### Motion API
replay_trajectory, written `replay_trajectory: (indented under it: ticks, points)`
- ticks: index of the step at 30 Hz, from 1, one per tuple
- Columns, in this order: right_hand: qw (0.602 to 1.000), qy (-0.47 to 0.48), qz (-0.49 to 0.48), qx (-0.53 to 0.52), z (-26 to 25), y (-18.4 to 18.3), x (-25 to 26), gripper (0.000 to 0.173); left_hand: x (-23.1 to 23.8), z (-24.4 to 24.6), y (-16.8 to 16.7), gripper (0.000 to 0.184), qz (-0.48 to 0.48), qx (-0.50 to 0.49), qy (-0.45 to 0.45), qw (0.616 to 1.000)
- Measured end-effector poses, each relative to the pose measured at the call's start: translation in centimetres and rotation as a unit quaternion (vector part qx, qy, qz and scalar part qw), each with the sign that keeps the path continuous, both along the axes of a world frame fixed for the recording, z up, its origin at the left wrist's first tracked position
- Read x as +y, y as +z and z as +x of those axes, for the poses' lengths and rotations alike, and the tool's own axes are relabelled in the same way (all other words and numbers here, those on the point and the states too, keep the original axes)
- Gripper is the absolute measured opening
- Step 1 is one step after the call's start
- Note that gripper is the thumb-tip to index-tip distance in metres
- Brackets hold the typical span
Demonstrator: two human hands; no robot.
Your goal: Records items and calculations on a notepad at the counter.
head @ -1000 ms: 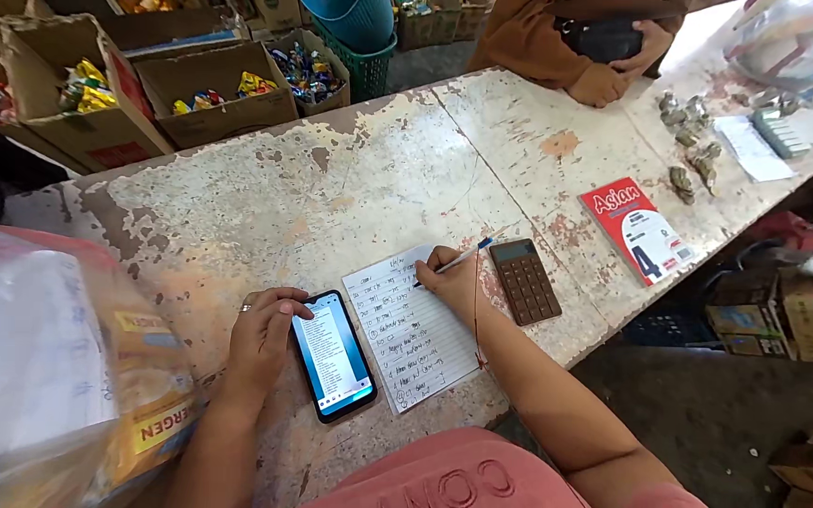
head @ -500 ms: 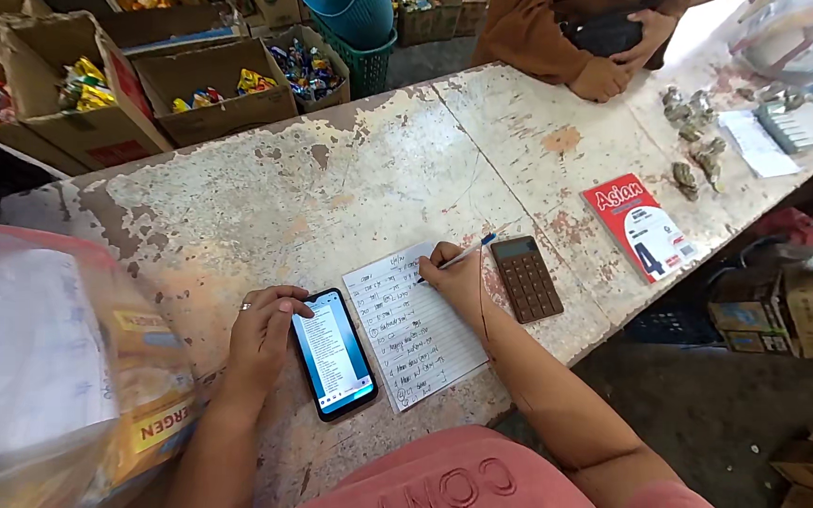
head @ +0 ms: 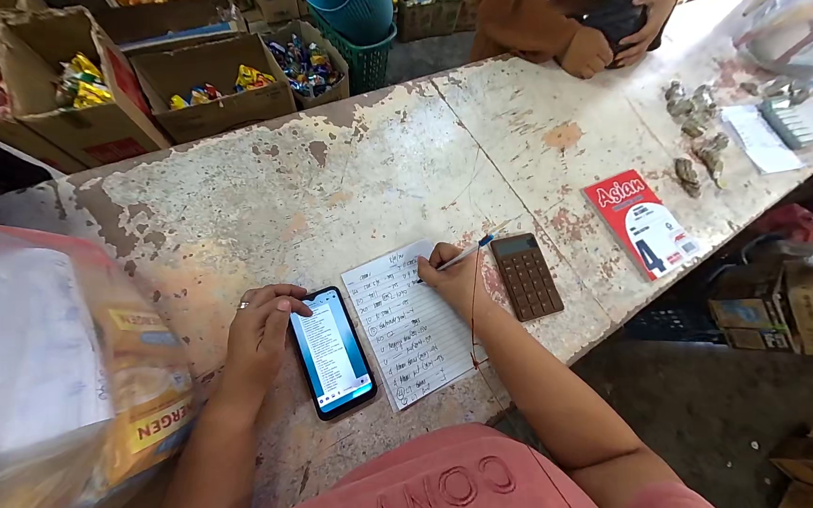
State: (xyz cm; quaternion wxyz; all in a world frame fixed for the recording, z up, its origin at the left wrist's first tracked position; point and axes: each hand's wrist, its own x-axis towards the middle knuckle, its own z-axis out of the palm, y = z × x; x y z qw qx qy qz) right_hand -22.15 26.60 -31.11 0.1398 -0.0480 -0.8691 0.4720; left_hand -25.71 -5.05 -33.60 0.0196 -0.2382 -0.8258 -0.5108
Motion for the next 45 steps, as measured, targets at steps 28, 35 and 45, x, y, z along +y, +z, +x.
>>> replay_trajectory:
  ticks: [28,35,45]
  points:
    - [0.999,-0.026,-0.036,-0.025,-0.08,0.44,0.1,0.03,-0.06,-0.07,-0.19,0.059,-0.002,0.0,0.002,1.0]
    - [0.999,-0.019,-0.035,-0.01,-0.09,0.41,0.0,0.029,-0.02,-0.09,-0.06,0.059,0.001,0.005,-0.001,1.0]
    - [0.999,-0.025,-0.033,0.001,0.01,0.39,-0.02,0.029,0.0,-0.03,0.04,0.059,0.001,0.006,-0.001,1.0]
